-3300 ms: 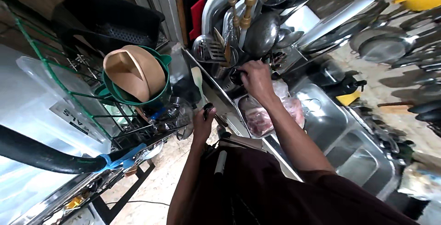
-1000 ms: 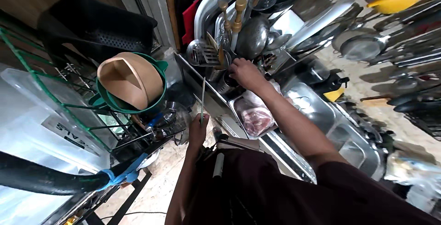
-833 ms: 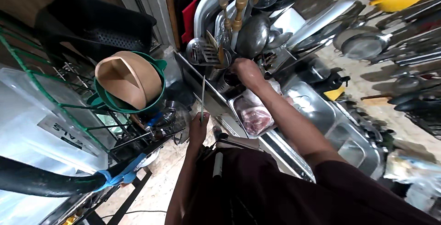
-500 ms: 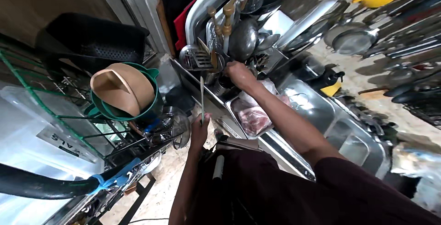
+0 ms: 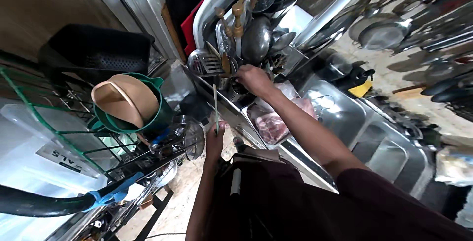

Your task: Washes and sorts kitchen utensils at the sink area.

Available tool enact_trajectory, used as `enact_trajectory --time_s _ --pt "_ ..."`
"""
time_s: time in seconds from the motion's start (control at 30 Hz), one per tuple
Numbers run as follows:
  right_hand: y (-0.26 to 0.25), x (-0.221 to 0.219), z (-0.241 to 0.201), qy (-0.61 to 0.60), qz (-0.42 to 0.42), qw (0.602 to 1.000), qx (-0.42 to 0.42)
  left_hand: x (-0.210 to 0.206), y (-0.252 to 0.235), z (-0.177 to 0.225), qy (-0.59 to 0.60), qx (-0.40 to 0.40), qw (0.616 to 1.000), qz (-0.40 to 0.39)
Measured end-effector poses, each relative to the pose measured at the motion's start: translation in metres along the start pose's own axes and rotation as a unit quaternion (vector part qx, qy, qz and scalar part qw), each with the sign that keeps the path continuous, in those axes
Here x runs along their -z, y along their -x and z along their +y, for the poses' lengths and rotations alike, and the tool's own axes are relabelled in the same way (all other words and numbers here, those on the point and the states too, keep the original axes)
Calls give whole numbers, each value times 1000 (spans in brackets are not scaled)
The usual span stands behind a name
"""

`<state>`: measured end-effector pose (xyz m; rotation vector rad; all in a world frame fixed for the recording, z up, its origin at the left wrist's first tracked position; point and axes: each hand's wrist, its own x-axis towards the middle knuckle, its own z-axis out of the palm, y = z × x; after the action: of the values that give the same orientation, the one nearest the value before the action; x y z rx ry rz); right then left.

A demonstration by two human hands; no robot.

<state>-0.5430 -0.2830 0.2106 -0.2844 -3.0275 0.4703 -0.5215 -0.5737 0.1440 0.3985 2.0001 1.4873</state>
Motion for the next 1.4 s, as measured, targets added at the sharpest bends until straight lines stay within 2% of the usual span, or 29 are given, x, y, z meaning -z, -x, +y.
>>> enact_trajectory --time_s 0.1,0.17,0.27,0.3,0.37,0.47,0.5,0.53,0.6,0.7,0.77,0.8,0.83,0.93,1.07,1.17,1.27,1.4 --pt "-3 -22 -3 34 -10 999 23 -4 0 -1 -6 1 1000 1" --pt "-6 -34 -1 39 -38 999 -3 -8 1 2 -5 -2 1000 -6" --pt "-12 -24 -2 21 -93 994 -45 -16 1 4 32 -35 999 -18" --pt "-10 -17 -3 -24 -76 996 -50 -17 0 6 39 -48 998 -30" --pt "3 7 -8 -205 -14 977 -56 -17 -3 14 41 -73 994 -69" --pt "40 43 -20 -479 -100 872 -30 -19 -5 29 3 -93 982 -163" --pt "53 51 -19 -523 -93 847 -20 -21 -7 33 -23 -101 975 -197" --pt "66 57 -18 -536 -63 841 -27 -24 -9 38 -50 -111 967 -222" --pt "90 77 -8 -498 25 864 -70 -32 -13 41 -78 -122 964 -224" --pt "118 119 28 -376 256 881 -129 -41 -18 36 -48 -126 981 -143" --pt "124 138 64 -262 377 879 -130 -41 -19 29 -40 -135 986 -90" --pt "123 142 81 -205 409 882 -118 -42 -19 25 -39 -129 988 -70" --pt "120 141 95 -156 412 891 -109 -42 -18 22 -39 -121 990 -52" --pt "97 119 120 -78 355 928 -81 -46 -15 20 -48 -113 992 2" --pt "67 72 145 -68 308 949 -23 -52 -5 23 -43 -117 990 59" --pt "56 49 158 -75 249 965 -39 -56 4 21 -27 -108 991 79" --pt "52 53 157 -50 201 975 -75 -59 14 18 -10 -97 992 76" --pt "53 80 148 -40 215 970 -108 -68 27 18 -3 -59 991 116"
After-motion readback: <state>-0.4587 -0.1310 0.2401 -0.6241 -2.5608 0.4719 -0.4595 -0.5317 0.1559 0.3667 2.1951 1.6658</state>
